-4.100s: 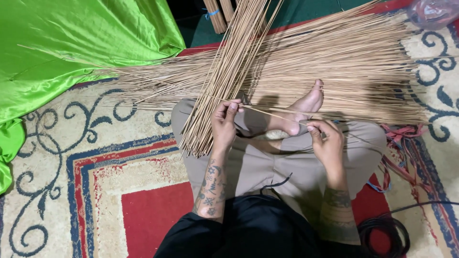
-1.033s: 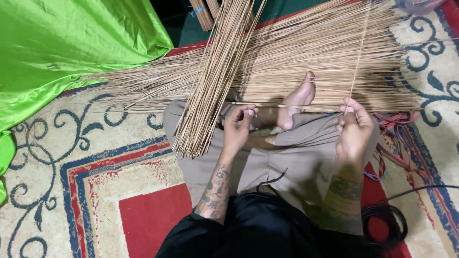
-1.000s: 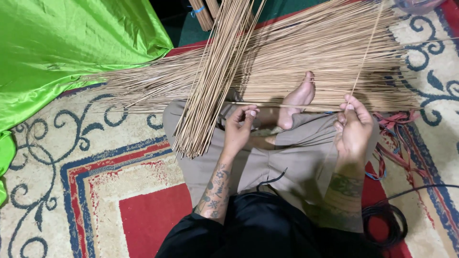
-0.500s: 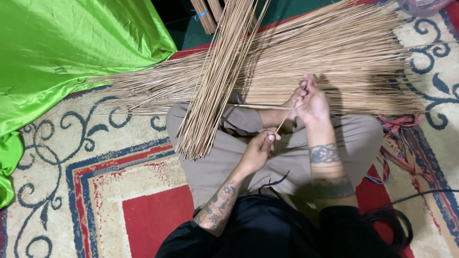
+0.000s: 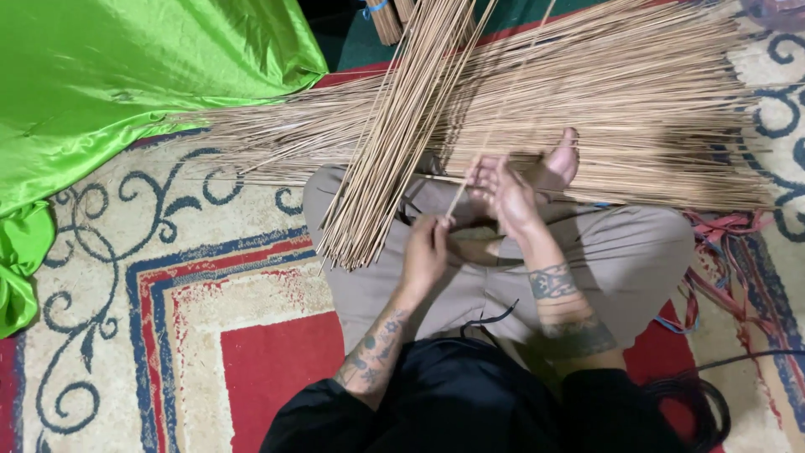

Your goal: Weaving thin wooden sticks together with string to form a mat while sitting on the floor.

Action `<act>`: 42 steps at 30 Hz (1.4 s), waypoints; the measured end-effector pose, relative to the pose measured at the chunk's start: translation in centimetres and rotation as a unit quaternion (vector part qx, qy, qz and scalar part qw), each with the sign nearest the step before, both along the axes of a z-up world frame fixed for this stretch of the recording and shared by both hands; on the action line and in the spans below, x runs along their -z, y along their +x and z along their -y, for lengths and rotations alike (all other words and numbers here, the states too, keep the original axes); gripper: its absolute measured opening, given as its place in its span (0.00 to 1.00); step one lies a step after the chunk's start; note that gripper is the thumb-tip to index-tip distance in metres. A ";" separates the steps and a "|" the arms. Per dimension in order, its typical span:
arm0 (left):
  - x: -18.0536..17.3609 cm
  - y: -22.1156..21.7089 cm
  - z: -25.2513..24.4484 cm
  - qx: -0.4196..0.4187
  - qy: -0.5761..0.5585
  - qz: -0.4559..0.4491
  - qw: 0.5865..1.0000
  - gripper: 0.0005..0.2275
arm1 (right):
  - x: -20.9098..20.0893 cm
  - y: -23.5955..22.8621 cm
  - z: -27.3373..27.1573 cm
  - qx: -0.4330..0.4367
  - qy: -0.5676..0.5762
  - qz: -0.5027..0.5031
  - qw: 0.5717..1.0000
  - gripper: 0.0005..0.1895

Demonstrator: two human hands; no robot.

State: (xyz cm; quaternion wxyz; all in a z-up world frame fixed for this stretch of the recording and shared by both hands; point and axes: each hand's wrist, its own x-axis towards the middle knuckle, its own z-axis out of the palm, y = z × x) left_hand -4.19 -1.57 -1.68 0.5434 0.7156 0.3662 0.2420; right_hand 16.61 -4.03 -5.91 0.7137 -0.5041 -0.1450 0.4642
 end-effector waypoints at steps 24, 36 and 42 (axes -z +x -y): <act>3.6 -1.7 -9.4 -0.276 0.439 -0.176 0.837 0.08 | 8.5 4.0 3.0 0.015 -0.377 0.565 0.733 0.08; 2.2 1.7 -5.0 -0.111 0.370 -0.007 0.922 0.05 | -0.4 11.3 16.6 0.292 -0.268 0.476 0.785 0.16; 1.3 2.6 -4.0 0.007 0.203 -0.001 0.979 0.09 | -0.5 13.2 28.8 0.419 -0.446 0.621 0.490 0.12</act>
